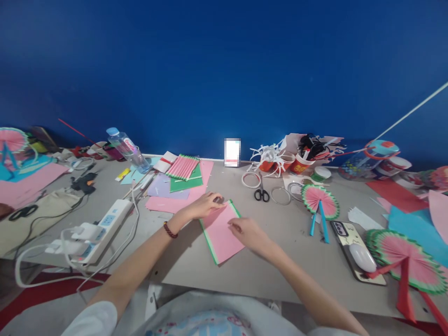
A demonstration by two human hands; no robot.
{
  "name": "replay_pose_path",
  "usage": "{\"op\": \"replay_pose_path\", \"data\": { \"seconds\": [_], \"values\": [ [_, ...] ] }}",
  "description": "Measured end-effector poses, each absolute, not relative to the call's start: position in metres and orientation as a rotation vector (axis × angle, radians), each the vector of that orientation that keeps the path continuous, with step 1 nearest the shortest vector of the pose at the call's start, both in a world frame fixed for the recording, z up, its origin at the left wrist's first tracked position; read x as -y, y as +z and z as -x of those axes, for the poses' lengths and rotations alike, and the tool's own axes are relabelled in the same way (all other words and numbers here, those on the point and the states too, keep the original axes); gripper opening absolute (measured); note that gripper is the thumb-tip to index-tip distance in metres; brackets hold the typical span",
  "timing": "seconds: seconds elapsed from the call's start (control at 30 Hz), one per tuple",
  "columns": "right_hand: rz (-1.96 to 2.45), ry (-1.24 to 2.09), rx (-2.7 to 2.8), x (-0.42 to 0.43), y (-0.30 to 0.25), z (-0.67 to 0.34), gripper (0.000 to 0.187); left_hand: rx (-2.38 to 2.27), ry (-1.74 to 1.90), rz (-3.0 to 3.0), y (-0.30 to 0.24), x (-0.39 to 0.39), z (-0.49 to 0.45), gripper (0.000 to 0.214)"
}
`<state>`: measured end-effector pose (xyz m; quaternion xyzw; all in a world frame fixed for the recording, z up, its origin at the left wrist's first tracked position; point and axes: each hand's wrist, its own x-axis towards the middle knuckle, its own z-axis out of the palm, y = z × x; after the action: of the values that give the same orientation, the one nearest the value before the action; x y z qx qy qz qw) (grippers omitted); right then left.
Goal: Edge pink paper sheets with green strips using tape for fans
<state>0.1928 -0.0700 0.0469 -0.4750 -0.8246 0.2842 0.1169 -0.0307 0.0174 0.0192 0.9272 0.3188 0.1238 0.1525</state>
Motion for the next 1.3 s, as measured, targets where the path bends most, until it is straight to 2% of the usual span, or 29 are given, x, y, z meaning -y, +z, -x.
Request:
{"op": "replay_pose_path", "data": {
  "seconds": [0.2,0.33,0.43,0.57,0.7,1.1,1.3],
  "values": [
    [1.538,0.600,2.196,0.007,0.024,-0.198,0.027,-0.869,0.372,-2.638,0.018,-0.009,0.021,0.033],
    [1.587,0.605,2.218,0.003,0.021,-0.195,0.013,-0.959,0.477,-2.565,0.018,-0.003,0.022,0.032],
    [1.536,0.669,2.180,0.006,0.023,-0.198,0.010,-1.080,0.538,-2.500,0.017,0.000,0.029,0.029],
    [1.503,0.881,1.999,0.007,0.019,-0.206,0.015,-1.218,0.567,-2.372,0.016,0.002,0.045,0.020],
    [1.414,1.086,1.683,0.003,0.007,-0.211,0.028,-1.197,0.671,-2.203,0.015,0.002,0.056,0.023],
    [1.379,1.108,1.618,-0.008,-0.005,-0.213,0.037,-1.251,0.884,-1.452,0.004,-0.001,0.050,0.033],
    [1.360,1.197,1.477,-0.009,-0.011,-0.210,0.036,-1.195,0.900,-1.341,0.005,-0.001,0.048,0.036]
  ]
}}
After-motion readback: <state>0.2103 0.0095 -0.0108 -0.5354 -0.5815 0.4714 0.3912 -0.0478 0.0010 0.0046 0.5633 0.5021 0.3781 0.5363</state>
